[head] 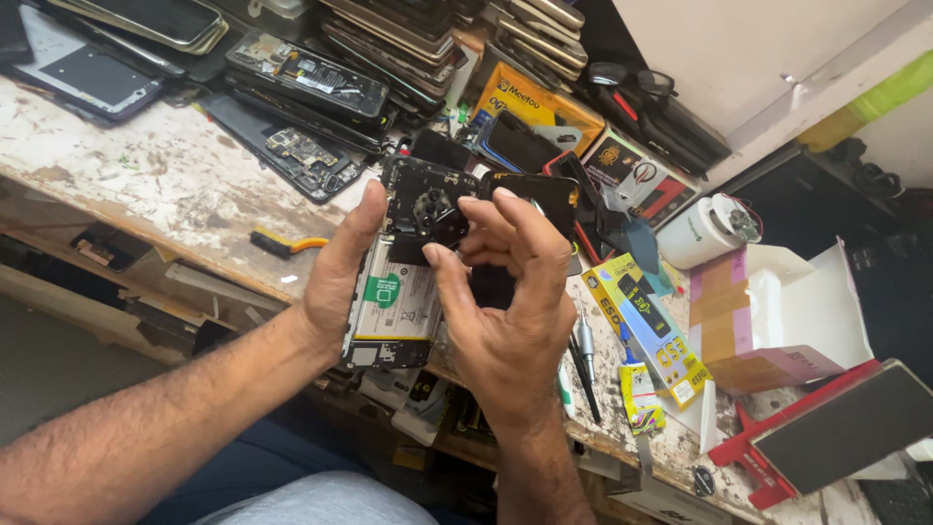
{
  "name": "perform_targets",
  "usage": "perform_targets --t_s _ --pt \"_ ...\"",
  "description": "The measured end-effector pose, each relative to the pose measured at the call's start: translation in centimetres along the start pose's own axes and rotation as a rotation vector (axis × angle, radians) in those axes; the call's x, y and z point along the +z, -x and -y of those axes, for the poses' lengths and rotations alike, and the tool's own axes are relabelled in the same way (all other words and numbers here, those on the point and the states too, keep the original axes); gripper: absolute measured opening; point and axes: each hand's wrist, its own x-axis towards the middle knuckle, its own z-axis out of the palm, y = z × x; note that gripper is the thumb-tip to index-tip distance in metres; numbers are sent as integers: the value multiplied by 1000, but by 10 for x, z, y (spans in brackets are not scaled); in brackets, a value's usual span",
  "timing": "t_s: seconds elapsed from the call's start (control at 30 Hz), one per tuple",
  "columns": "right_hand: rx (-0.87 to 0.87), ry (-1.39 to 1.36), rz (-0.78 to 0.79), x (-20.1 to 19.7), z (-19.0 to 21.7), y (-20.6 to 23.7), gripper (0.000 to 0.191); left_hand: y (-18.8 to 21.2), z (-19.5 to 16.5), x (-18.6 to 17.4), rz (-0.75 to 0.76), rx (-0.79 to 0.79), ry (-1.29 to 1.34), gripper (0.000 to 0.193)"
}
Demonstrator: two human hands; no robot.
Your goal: The person applies adhesive to a camera module and installs it into the back cover of a smartphone. They handle the phone body, battery, and camera components, aligning and seating the module into the back cover.
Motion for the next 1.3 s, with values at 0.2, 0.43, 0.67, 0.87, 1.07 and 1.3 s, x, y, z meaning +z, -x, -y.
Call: perform_targets --t_s 0.2,0.43,0.67,0.87,1.07,1.3 --pt "5 16 -2 1 -3 0 66 -3 1 -5 44 11 -25 65" --pt "-13 53 10 4 -3 -3 66 -1 0 -10 37 14 -63 62" --pt "-20 68 14 8 1 -2 64 3 1 -12 45 22 -127 59" --pt "-15 64 12 9 2 -2 64 5 1 -13 32 19 -138 60" --pt "-14 67 3 8 2 -3 64 2 1 -12 29 30 -121 60" --pt "-152 261 -9 3 4 -4 70 -3 1 -11 34 -5 -22 63"
